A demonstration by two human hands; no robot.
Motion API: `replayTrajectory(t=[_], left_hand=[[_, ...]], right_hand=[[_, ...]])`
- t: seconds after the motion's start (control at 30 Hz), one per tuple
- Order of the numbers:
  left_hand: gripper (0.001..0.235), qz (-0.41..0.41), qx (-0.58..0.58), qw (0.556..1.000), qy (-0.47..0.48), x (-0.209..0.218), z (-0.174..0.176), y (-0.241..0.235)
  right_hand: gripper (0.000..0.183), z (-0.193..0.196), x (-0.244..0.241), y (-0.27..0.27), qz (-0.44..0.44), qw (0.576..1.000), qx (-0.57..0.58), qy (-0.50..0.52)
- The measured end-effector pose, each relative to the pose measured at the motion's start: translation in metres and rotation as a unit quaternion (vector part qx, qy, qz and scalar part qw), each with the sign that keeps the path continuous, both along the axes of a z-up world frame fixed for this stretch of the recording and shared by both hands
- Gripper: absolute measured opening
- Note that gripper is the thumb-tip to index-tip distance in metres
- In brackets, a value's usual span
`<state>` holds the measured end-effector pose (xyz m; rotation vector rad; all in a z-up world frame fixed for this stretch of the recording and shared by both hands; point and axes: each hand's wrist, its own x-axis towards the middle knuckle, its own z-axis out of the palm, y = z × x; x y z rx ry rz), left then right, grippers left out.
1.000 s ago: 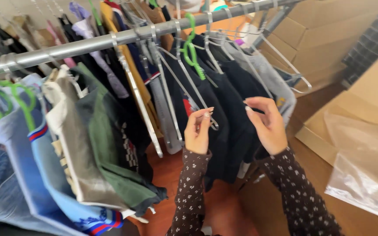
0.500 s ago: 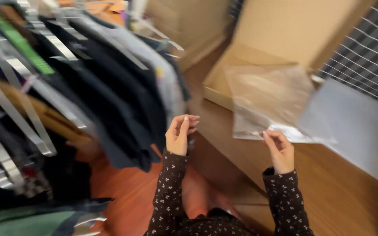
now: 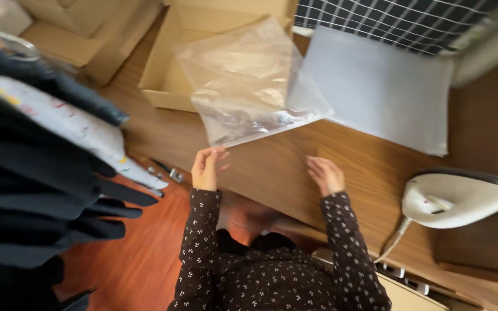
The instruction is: The person places a clear plastic sheet on a wooden table, then retrieves a cardboard box and places it on the table. They open the box, remove a folded black t-shirt from a plastic bag, and hang the t-shirt on a green hanger on a clothing rack. The person then places another plastic sheet into a box.
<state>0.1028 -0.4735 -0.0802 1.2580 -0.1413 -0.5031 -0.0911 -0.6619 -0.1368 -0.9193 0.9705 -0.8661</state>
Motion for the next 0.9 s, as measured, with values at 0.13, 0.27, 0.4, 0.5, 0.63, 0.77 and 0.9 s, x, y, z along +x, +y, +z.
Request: replayTrajectory(t=[0.13, 0.27, 0.4, 0.5, 0.63, 0.77, 0.9], left_hand=[[0.015, 0.018, 0.059, 0.998, 0.007, 0.002, -0.039, -0.018], [0.025, 0.037, 0.106, 0.993, 0.043, 0.015, -0.085, -0.023], [0.033, 0.081, 0.170, 0.982, 0.013, 0.039, -0.118, -0.032], [0.050, 0.080, 0.291, 0.953, -0.029, 0.075, -0.168, -0.035], [0.045, 0.069, 0.174, 0.979, 0.077, 0.076, -0.160, -0.037], [0.025, 0.051, 0.030, 0.993, 0.106, 0.050, -0.119, -0.025], [0.022, 0.049, 0.029, 0.994, 0.088, 0.028, -0.098, -0.006]], right_hand=[[0.039, 0.007, 0.021, -0.001, 0.093, 0.990, 0.106, 0.030], [0.053, 0.018, 0.051, 0.002, 0.176, 0.977, 0.123, 0.016], [0.067, 0.011, 0.090, -0.003, 0.192, 0.971, 0.138, -0.016], [0.045, -0.008, 0.110, -0.005, 0.204, 0.970, 0.127, -0.041], [0.022, -0.024, 0.117, -0.004, 0.152, 0.981, 0.118, -0.037], [0.023, -0.009, 0.104, 0.002, 0.148, 0.983, 0.094, -0.047], [0.026, 0.007, 0.089, 0.005, 0.148, 0.983, 0.094, -0.049]])
